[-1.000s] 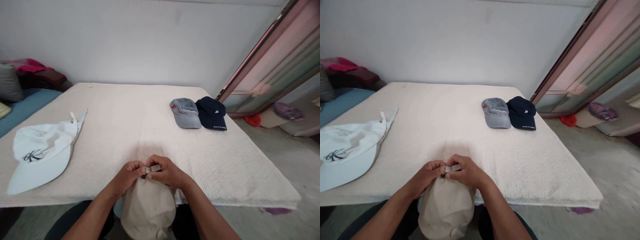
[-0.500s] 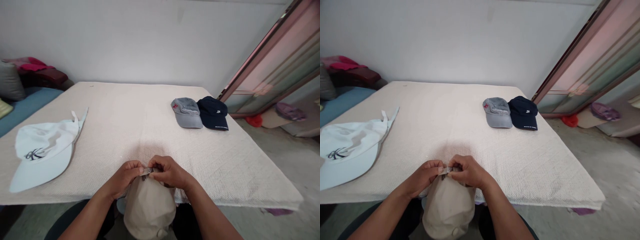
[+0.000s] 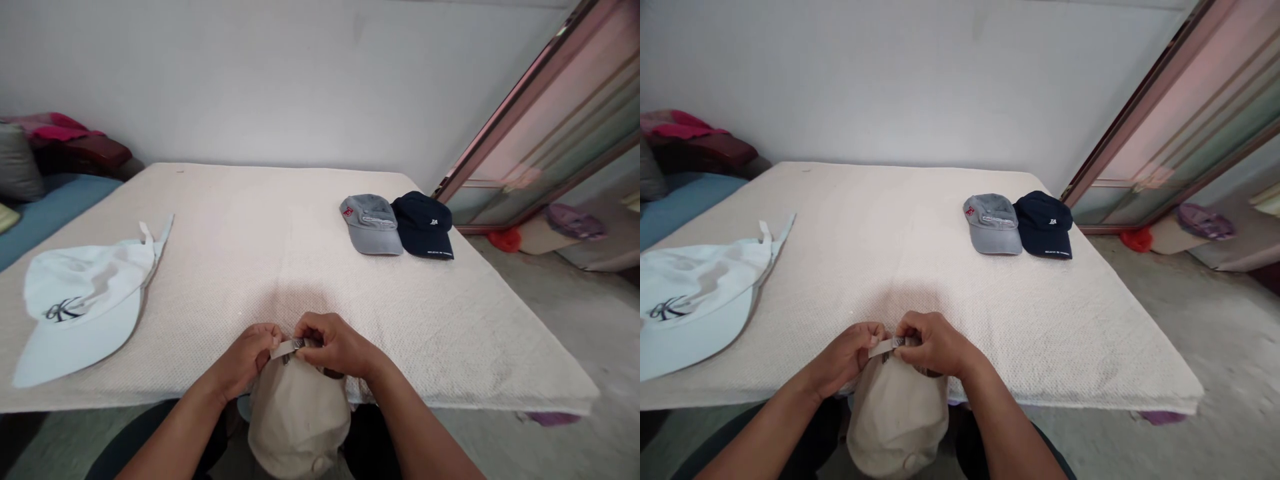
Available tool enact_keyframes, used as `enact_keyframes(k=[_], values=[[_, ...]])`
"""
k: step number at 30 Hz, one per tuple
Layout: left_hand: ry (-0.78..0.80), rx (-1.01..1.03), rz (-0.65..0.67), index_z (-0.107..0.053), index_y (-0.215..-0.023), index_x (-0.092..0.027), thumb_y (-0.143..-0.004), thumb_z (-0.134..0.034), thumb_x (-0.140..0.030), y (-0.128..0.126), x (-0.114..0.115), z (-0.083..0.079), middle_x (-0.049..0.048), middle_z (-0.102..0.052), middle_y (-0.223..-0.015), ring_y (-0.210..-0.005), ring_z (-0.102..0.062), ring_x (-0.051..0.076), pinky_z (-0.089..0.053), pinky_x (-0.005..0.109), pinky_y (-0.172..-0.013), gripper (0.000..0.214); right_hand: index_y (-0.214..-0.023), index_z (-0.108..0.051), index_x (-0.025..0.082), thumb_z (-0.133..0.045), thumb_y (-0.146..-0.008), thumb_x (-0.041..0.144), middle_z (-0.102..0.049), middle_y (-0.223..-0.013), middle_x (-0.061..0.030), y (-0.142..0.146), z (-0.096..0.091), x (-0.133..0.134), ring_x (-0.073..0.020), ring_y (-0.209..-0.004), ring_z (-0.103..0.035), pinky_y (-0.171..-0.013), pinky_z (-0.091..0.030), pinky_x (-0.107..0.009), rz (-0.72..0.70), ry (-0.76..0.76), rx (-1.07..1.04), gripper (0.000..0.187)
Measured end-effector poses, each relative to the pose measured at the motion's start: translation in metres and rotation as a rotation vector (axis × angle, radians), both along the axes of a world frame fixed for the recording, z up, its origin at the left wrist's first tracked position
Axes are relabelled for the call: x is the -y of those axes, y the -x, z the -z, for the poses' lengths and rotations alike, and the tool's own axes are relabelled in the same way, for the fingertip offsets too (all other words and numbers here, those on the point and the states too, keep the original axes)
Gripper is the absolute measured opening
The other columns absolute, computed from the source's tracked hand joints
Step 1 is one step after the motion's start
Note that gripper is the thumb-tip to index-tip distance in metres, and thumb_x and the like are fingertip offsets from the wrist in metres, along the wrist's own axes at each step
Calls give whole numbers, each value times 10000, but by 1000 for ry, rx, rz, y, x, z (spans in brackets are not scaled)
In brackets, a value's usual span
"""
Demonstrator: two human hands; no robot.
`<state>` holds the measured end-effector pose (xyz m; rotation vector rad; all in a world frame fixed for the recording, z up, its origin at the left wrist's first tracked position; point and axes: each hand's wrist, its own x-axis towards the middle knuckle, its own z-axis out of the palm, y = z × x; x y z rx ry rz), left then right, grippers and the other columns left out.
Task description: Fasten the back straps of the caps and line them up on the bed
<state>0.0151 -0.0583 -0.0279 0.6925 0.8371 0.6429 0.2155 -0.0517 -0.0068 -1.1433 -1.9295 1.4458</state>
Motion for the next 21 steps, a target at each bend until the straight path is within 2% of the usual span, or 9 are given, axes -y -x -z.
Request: enact_keyframes(k=[3,7,14,17,21], values=[[-8,2,27,-479,-604,-170,-713,-577,-212,1,0,-1,-31,-437,-586,-537,-378,94,-318,214,-525,153,-816,-605,191,-607,-701,134,-537,-680,30,-1,1,0,-96,-610,-457,-549,-346,-203,-4,-8,20,129],[-31,-108,104,-560,-673,-147,-733,-670,-302,1,0,-1,-17,-502,-625,-553,-411,92,-305,216,-536,199,-811,-610,185,-608,-692,122,-542,-673,30,-1,3,0,-95,-611,-458,-558,-348,-208,10,-34,34,134],[-27,-74,64,-566,-603,-141,-684,-671,-213,-1,2,-4,-15,-512,-577,-556,-427,95,-296,220,-548,151,-796,-601,177,-628,-702,170,-537,-676,32,-1,3,1,-84,-596,-455,-535,-351,-200,-13,35,-37,98],[-16,-59,30,-547,-591,-145,-649,-639,-158,-2,2,-4,-13,-511,-575,-546,-421,95,-288,219,-534,110,-793,-600,177,-622,-695,154,-530,-669,33,0,3,0,-83,-595,-451,-532,-349,-197,-13,31,-26,103],[-1,-74,17,-545,-641,-158,-669,-605,-157,-3,2,0,-24,-482,-576,-529,-403,99,-291,223,-525,67,-791,-598,175,-618,-686,144,-534,-664,33,1,3,0,-86,-602,-459,-540,-342,-198,-14,0,26,111]])
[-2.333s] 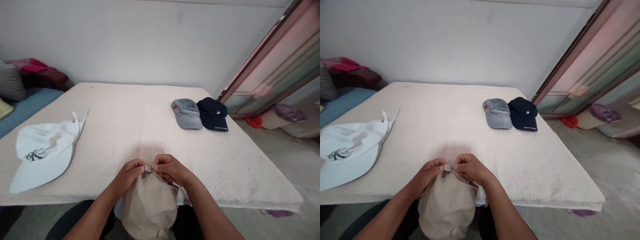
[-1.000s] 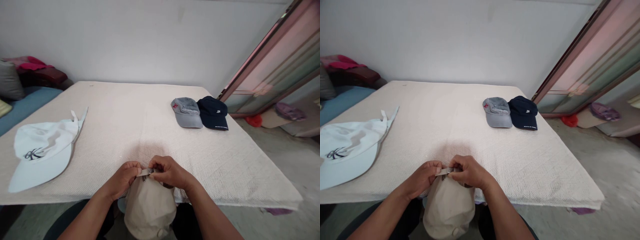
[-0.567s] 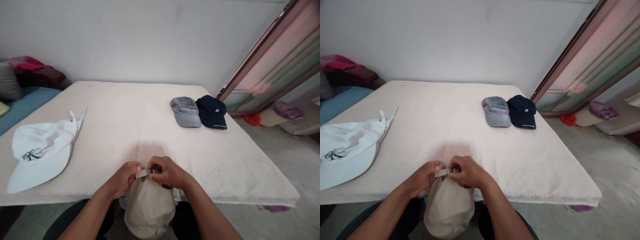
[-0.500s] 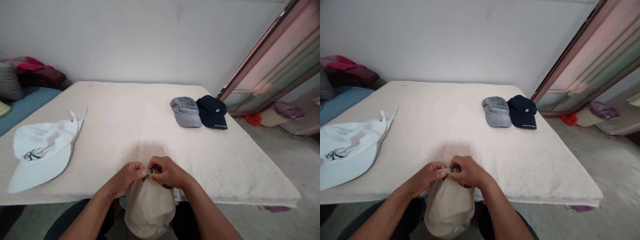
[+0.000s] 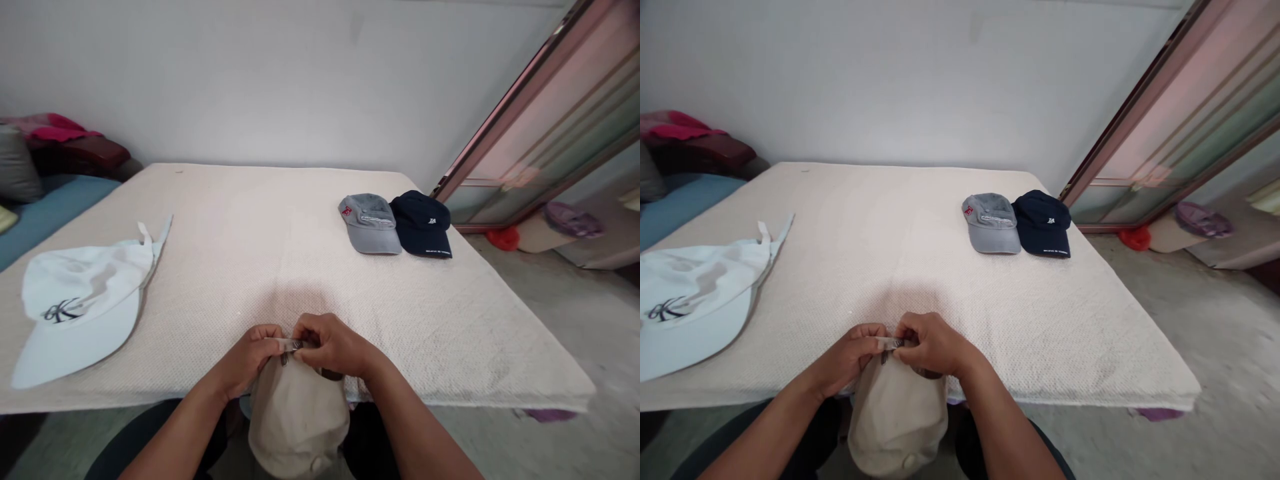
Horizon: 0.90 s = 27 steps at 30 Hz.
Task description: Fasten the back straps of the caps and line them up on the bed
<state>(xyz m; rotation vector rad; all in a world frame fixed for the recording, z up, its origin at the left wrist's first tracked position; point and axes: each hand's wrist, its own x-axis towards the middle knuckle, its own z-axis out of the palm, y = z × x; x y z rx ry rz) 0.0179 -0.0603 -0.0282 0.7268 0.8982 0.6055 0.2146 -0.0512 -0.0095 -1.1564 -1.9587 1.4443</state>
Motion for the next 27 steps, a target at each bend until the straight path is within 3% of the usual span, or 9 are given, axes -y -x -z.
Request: enact_keyframes(k=[4,9,15,22,27], values=[[-14,64,-17,-525,-648,-163,-702,-559,-159,1,-1,3,-19,-468,-612,-577,-409,111,-329,229,-562,64,-796,-595,178,-603,-684,129,-529,-657,40,0,0,1,-83,-600,-460,-544,-333,-195,4,-23,44,123],[-36,30,-83,-488,-593,-167,-816,-544,-353,-3,-1,0,-31,-421,-581,-562,-380,106,-343,233,-566,296,-793,-583,180,-594,-674,112,-533,-668,42,2,-1,2,-82,-602,-462,-549,-332,-194,-9,-48,53,138],[-79,-93,7,-449,-594,-171,-707,-719,-333,-4,0,5,-42,-437,-575,-550,-378,89,-285,217,-535,335,-783,-590,173,-598,-687,126,-513,-646,41,5,-3,2,-85,-594,-439,-545,-320,-204,-25,-54,57,107],[-119,-122,26,-540,-653,-153,-744,-676,-387,-2,2,8,-17,-497,-622,-590,-432,109,-318,233,-573,285,-798,-605,170,-646,-715,165,-552,-695,28,10,9,1,-100,-649,-479,-580,-353,-211,-11,-35,-40,93],[-98,-62,-43,-469,-618,-168,-745,-688,-356,-2,4,9,-37,-461,-591,-570,-409,96,-302,220,-554,315,-844,-619,169,-659,-727,191,-548,-714,27,9,14,0,-94,-647,-470,-576,-359,-210,4,39,-126,126]])
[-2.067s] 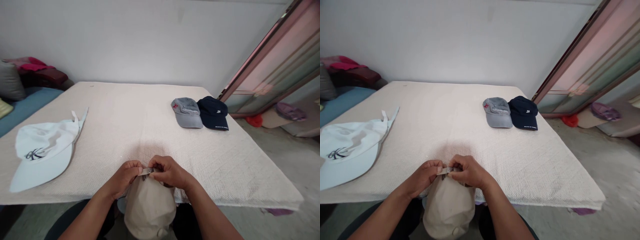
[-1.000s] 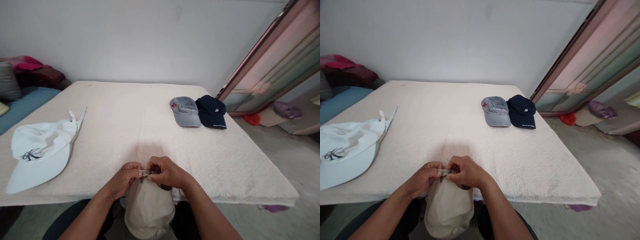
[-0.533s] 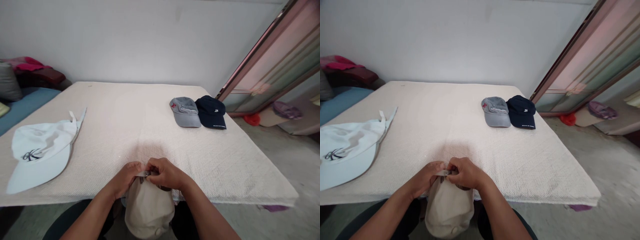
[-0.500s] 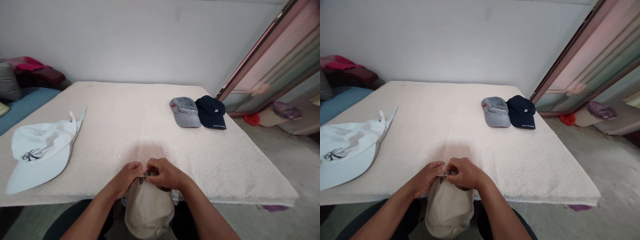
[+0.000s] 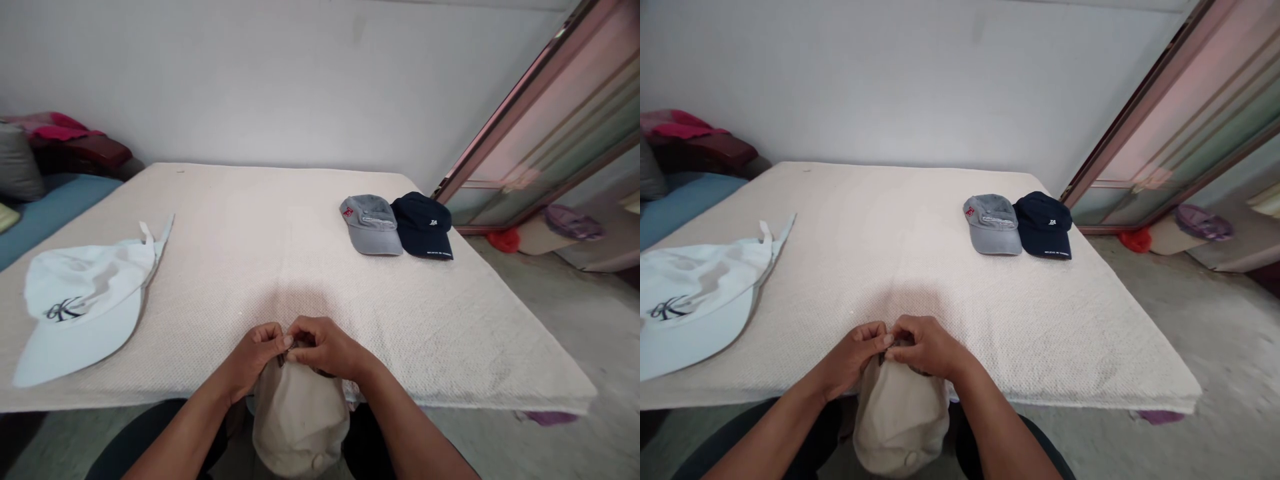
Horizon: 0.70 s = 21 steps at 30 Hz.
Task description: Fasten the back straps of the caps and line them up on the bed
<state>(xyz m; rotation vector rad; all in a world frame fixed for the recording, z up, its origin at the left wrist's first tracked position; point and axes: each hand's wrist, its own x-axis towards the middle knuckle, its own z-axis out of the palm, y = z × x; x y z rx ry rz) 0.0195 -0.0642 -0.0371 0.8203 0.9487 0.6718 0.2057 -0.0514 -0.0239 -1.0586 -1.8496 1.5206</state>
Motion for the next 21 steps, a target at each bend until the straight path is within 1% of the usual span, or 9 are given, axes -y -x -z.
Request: enact_keyframes(k=[3,8,12,14,16,18,19,21], values=[[1,12,-40,-426,-609,-178,-745,-692,-332,-1,0,0,-54,-427,-570,-546,-374,85,-275,208,-528,336,-894,-619,176,-670,-720,190,-557,-741,24,-3,1,-1,-92,-658,-476,-593,-370,-214,-8,77,-66,181],[-11,14,-38,-425,-626,-177,-729,-707,-299,-3,0,-4,-56,-439,-579,-551,-371,78,-268,195,-525,325,-853,-623,169,-692,-706,202,-548,-712,26,-4,3,-3,-85,-631,-470,-574,-364,-214,-21,180,-144,166],[51,67,-70,-426,-635,-180,-690,-738,-257,-4,0,-10,-62,-458,-575,-534,-383,72,-266,187,-509,326,-893,-623,171,-720,-695,227,-540,-683,35,-6,2,-5,-72,-582,-463,-546,-365,-207,-40,314,-235,228],[91,87,-84,-456,-653,-178,-683,-741,-245,-3,0,-13,-58,-481,-582,-531,-406,73,-278,187,-506,294,-915,-626,169,-726,-697,236,-543,-692,33,-8,1,-6,-65,-575,-459,-527,-351,-196,-28,373,-301,249],[126,102,-67,-533,-725,-171,-689,-733,-243,-2,0,-16,-34,-545,-630,-566,-472,88,-329,195,-536,215,-919,-629,166,-728,-700,243,-545,-692,31,-9,-1,-6,-57,-560,-446,-503,-329,-186,-13,415,-378,253],[151,123,-16,-603,-813,-153,-714,-712,-268,-2,1,-19,13,-613,-704,-646,-548,127,-397,228,-611,187,-910,-628,160,-735,-694,250,-537,-667,38,-8,-1,-5,-47,-528,-421,-477,-305,-180,5,449,-451,257],[157,136,18,-627,-828,-140,-732,-697,-294,-2,1,-19,37,-633,-726,-677,-570,146,-418,246,-642,195,-907,-626,158,-742,-686,252,-537,-657,39,-6,-1,-5,-44,-517,-413,-467,-294,-179,13,459,-476,267],[166,160,73,-656,-792,-117,-752,-680,-327,-3,2,-20,63,-649,-721,-678,-586,157,-434,256,-653,216,-901,-622,154,-755,-674,253,-546,-652,37,-3,0,-5,-42,-504,-406,-454,-280,-177,20,467,-494,281]])
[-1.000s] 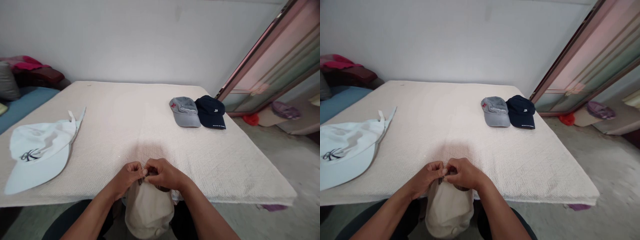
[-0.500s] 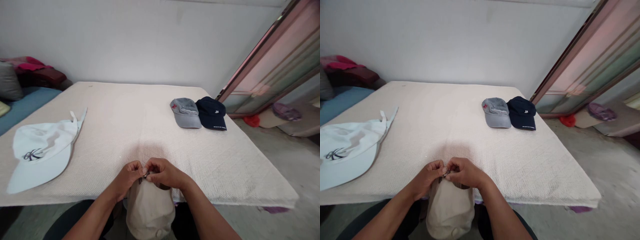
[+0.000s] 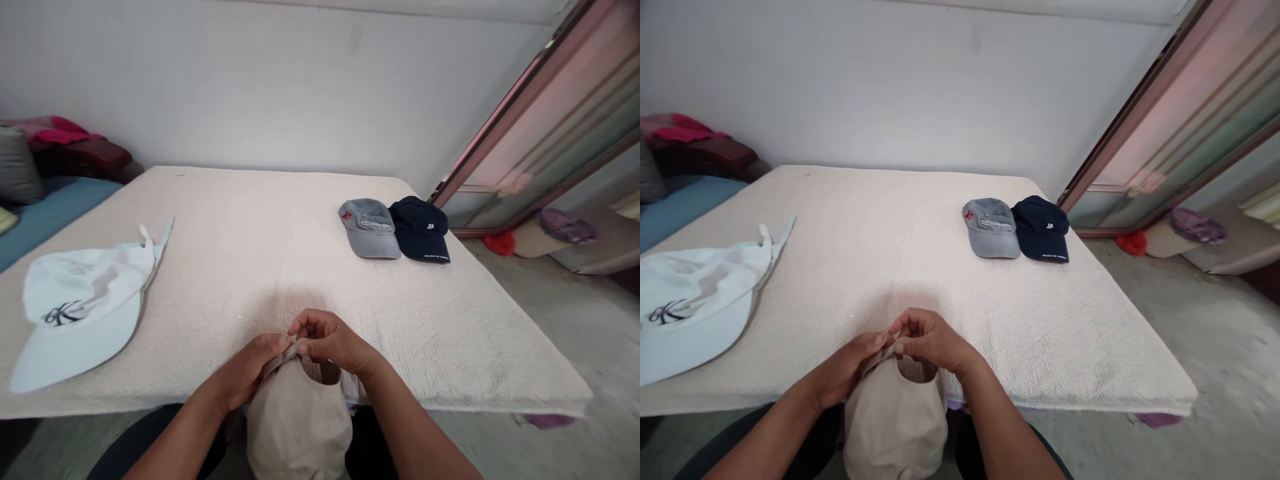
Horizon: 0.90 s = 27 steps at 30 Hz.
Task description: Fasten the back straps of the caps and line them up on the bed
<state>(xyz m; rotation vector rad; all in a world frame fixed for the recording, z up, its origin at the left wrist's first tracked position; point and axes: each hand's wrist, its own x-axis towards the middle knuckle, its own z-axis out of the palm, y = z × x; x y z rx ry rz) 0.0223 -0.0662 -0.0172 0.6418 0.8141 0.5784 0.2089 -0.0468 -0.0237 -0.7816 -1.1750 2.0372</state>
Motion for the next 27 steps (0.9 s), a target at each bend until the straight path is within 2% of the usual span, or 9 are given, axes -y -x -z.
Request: enact_keyframes(k=[3,6,9,11,13,17,21,24,27], values=[[11,46,-4,-671,-746,-105,-736,-702,-294,2,-1,-2,52,-643,-660,-572,-560,118,-414,215,-564,191,-910,-609,164,-733,-707,277,-525,-620,52,2,-1,0,-42,-475,-390,-444,-275,-180,-2,1,4,263],[61,99,-191,-658,-710,-139,-711,-714,-284,10,-6,-10,26,-634,-615,-515,-555,117,-429,221,-529,156,-898,-604,169,-698,-749,337,-504,-625,52,-2,-4,1,-55,-513,-416,-478,-300,-187,21,7,24,244],[213,118,-349,-664,-716,-172,-735,-658,-435,20,-14,-25,47,-662,-645,-591,-627,197,-502,323,-610,264,-808,-613,146,-674,-758,423,-504,-658,30,-8,-5,2,-69,-569,-428,-502,-315,-188,8,55,43,289],[288,112,-344,-681,-758,-171,-750,-603,-526,25,-19,-33,78,-682,-679,-677,-661,257,-515,376,-657,364,-790,-609,142,-712,-719,423,-510,-666,27,-10,-4,1,-71,-569,-438,-507,-332,-189,33,135,-8,307],[327,115,-308,-693,-836,-160,-756,-585,-545,26,-23,-37,96,-698,-722,-758,-674,288,-513,389,-695,408,-800,-596,151,-762,-673,360,-535,-687,26,-10,-3,-2,-74,-573,-471,-526,-361,-192,148,210,-90,295],[321,179,-249,-681,-984,-141,-802,-551,-504,21,-22,-30,106,-716,-795,-852,-671,286,-494,371,-770,426,-772,-564,179,-746,-695,322,-576,-694,30,-13,-2,-13,-91,-589,-527,-580,-422,-214,476,233,-185,244],[289,224,-187,-691,-967,-145,-784,-574,-497,10,-11,-15,111,-715,-781,-871,-665,300,-492,371,-757,414,-733,-567,192,-731,-697,366,-605,-676,35,-19,0,-25,-109,-594,-548,-620,-452,-242,707,156,-155,242],[319,180,-142,-707,-899,-178,-783,-583,-463,6,-7,-7,96,-711,-741,-867,-665,302,-502,376,-710,332,-732,-585,190,-729,-691,388,-624,-679,25,-20,3,-29,-120,-601,-556,-628,-454,-251,746,158,-131,248],[310,153,-282,-709,-889,-181,-822,-535,-449,13,-18,-9,84,-718,-736,-866,-670,291,-516,375,-708,327,-770,-618,174,-703,-716,398,-639,-727,2,-18,6,-29,-127,-649,-565,-646,-452,-248,698,192,-155,245]])
